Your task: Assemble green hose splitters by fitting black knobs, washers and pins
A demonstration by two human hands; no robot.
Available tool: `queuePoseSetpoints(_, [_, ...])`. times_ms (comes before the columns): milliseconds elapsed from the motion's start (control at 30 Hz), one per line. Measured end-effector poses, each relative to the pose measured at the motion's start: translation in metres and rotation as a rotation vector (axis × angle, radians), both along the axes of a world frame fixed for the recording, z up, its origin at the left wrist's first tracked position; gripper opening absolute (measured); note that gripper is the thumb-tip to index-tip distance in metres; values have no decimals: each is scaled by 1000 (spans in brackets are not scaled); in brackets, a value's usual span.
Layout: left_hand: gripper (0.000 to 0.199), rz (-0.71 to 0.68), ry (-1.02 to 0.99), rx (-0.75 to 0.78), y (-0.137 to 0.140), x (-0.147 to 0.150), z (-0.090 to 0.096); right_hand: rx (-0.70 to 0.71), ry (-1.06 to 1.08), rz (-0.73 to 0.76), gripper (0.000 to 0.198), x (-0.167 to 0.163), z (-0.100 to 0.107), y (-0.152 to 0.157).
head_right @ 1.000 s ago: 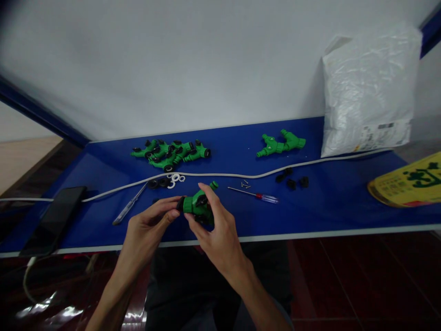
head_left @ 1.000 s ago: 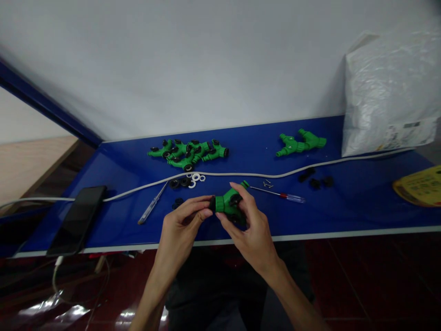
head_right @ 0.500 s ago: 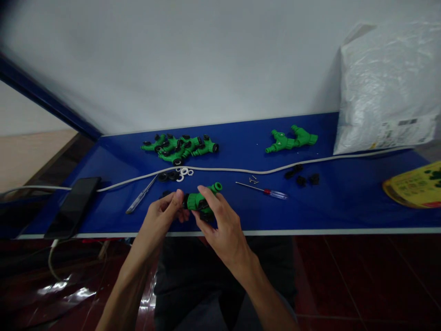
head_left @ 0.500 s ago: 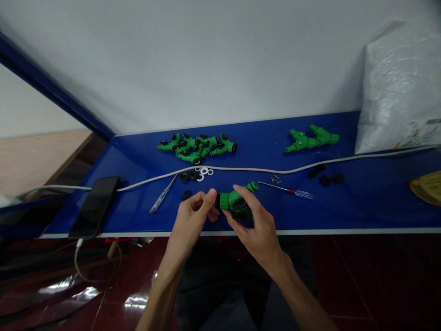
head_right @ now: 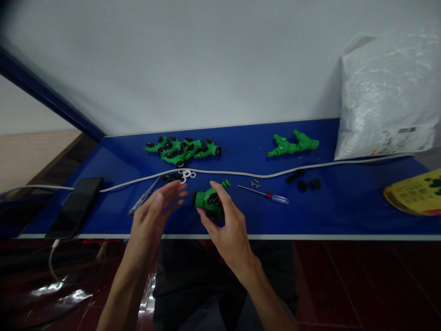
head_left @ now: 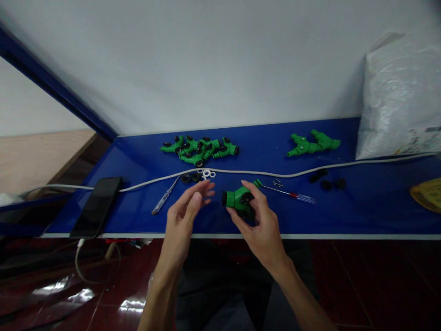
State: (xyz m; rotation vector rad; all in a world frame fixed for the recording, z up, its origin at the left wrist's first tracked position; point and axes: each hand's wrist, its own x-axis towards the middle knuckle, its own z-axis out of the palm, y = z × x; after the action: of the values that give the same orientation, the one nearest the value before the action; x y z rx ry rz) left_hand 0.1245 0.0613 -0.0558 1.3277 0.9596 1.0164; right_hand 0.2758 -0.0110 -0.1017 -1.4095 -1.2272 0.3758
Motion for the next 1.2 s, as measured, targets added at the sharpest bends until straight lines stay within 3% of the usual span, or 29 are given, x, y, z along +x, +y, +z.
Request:
queuePoseSetpoints(133, [41,-123,374,-15,7,6,2,-25,-22,12,60,2,2,-1])
queuePoseSetpoints(267, [36,-217,313,166,6,3,2,-124,59,62,63,5,4,-2])
queuePoseSetpoints(367, [47,-202,275,57,1,-1,-3,-152,73,88,63,5,4,-3])
queuePoseSetpoints(467, [36,-155,354,26,-3,-2,-8,-160,76,98,60,4,3,-4])
queuePoseSetpoints(667, [30,-192,502,634,20,-5,-11,-252,375,80,65,7,7,1])
queuePoseSetpoints(767, [24,-73,685,810,50,0,-16,-245,536,64,68,9,8,5])
queuePoseSetpoints(833, [20,-71,841,876,67,5,-18,-228,607,75,71,10,7,8])
queuePoseSetpoints(1033, [4,-131,1008,852,76,13,-10,-146,797,142,70,16,4,11])
queuePoseSetpoints(1133, [6,-153,834,750,66,12,-4,-123,898,162,65,18,8,11])
queuePoseSetpoints(1200, [7,-117,639,574,55,13,-1,-118,938,162,61,19,11,11])
